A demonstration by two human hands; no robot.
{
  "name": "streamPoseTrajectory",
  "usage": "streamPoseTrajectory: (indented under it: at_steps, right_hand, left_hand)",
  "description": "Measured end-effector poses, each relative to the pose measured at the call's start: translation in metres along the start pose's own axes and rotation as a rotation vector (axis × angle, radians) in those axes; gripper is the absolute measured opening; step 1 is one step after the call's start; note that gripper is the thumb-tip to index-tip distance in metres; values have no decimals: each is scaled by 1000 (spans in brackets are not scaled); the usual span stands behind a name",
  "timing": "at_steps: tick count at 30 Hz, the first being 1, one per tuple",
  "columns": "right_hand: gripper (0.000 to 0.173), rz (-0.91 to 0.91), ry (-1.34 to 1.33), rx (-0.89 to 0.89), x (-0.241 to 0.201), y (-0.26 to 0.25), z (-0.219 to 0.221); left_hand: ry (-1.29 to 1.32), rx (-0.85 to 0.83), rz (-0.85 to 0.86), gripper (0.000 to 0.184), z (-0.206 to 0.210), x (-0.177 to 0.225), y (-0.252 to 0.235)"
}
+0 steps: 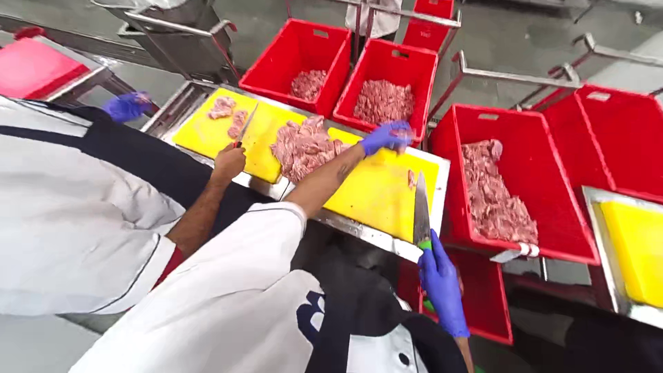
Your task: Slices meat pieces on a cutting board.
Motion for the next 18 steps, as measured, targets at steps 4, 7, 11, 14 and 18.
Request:
streamPoseTrajectory:
  at_steps: [4, 7, 11, 14, 18]
  right_hand:
    - [53, 31, -19, 6, -12, 1, 10]
    - [54, 34, -156, 9, -30, -8, 23]
    - [55, 31, -298, 17, -43, -19, 33]
    - [54, 46, -320, 19, -49, -22, 33]
    - [54, 65, -313, 63, -43, -41, 34]
  left_hand:
    - [165, 391, -311, 54, 23, -37, -37]
    - [519, -156, -267, 42, 78, -20, 34]
    - [1018, -486, -170, 49, 112, -5, 95]
    - [938, -454, -131, 35, 99, -3, 101]
    - [-92, -336, -41, 35, 63, -20, 86]
Point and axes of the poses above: each hand's wrist, its own y-axis away from the middle knuckle, its own z-axis out of the palm, x = y × z, the point moved 1 cm from there along -y, towards the middle knuckle, and after that the axes turned 10 degrees about -y, right-handed, at the moved point
